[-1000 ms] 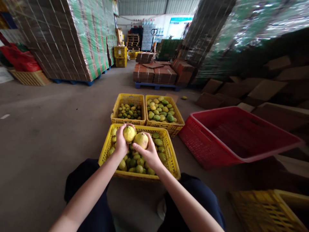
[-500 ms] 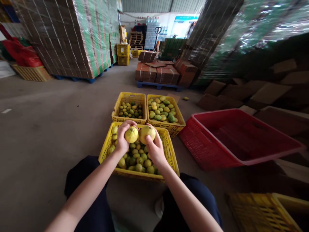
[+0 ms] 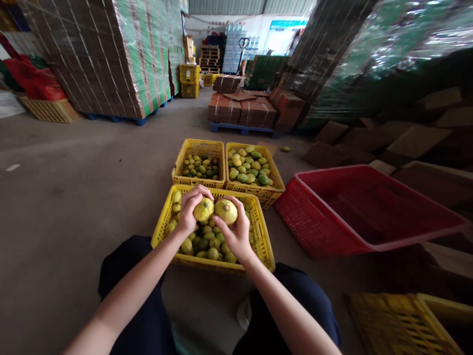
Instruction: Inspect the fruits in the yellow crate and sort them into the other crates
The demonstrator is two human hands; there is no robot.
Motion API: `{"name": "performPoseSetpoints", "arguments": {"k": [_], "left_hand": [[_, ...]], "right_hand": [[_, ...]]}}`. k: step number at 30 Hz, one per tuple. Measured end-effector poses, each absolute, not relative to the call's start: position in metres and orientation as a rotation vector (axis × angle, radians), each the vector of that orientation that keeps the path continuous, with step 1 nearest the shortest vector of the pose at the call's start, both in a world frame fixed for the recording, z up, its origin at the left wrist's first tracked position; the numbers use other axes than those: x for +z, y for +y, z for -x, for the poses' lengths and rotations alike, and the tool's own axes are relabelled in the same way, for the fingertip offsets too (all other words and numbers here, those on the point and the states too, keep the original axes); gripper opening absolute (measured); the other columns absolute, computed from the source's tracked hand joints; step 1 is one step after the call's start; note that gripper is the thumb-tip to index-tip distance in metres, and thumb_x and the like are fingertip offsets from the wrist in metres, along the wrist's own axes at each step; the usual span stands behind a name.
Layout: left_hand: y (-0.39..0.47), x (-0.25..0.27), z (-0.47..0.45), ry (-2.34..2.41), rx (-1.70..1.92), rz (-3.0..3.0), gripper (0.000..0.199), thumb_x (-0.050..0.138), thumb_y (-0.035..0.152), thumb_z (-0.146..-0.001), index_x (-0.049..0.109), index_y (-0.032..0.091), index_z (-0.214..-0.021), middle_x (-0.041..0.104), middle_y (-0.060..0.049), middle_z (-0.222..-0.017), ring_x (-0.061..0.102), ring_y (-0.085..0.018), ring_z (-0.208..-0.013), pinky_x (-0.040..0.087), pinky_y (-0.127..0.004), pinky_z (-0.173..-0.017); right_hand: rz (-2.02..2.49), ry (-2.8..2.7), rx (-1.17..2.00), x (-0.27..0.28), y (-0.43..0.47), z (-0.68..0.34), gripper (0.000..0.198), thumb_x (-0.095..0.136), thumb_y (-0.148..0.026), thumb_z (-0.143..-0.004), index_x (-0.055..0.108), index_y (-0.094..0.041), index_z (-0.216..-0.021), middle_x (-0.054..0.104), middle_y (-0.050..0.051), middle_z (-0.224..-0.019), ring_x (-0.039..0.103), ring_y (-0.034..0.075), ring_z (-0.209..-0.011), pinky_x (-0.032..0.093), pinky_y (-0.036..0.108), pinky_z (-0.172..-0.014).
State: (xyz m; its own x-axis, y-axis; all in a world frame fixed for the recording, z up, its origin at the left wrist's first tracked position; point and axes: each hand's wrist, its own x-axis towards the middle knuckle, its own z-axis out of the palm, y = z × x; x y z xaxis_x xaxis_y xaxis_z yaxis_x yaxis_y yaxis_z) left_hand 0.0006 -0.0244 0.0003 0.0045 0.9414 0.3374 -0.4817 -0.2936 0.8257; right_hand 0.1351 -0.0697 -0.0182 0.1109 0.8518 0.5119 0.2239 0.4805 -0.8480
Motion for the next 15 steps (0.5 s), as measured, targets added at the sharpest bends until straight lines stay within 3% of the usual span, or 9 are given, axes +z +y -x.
{"name": "performPoseSetpoints", "arguments": {"k": [8,11,15], "left_hand": [[-0.015,0.001,-0.004,0.653,1.485,-1.152,0.032,0.064,0.044,-0.082,0.069,0.018,-0.066,0.066,-0.003,-0.071,0.062,-0.017,-0.075,0.049,-0.027,-0.076],[-0.01,0.0,-0.011,0.697,1.344,-0.82,0.031,0.068,0.045,-0.081,0.069,0.017,-0.067,0.067,-0.002,-0.069,0.067,-0.017,-0.076,0.053,-0.027,-0.075],[-0.006,-0.002,-0.017,0.621,1.201,-0.336,0.03,0.056,0.039,-0.089,0.073,0.015,-0.086,0.073,-0.008,-0.079,0.072,-0.022,-0.09,0.059,-0.033,-0.084]], "right_hand": [[1.039,-1.314,0.721,-0.014,-0.068,-0.136,0.046,0.078,-0.045,-0.078,0.059,-0.023,-0.115,0.069,0.005,-0.107,0.066,0.023,-0.097,0.055,0.038,-0.09],[1.094,-1.056,0.974,-0.018,-0.059,-0.133,0.047,0.078,-0.052,-0.074,0.063,-0.022,-0.107,0.069,0.001,-0.091,0.064,0.018,-0.078,0.057,0.031,-0.069],[0.972,-0.555,1.374,-0.023,-0.045,-0.132,0.041,0.069,-0.056,-0.078,0.062,-0.021,-0.097,0.066,-0.002,-0.074,0.058,0.015,-0.055,0.044,0.024,-0.04]]}}
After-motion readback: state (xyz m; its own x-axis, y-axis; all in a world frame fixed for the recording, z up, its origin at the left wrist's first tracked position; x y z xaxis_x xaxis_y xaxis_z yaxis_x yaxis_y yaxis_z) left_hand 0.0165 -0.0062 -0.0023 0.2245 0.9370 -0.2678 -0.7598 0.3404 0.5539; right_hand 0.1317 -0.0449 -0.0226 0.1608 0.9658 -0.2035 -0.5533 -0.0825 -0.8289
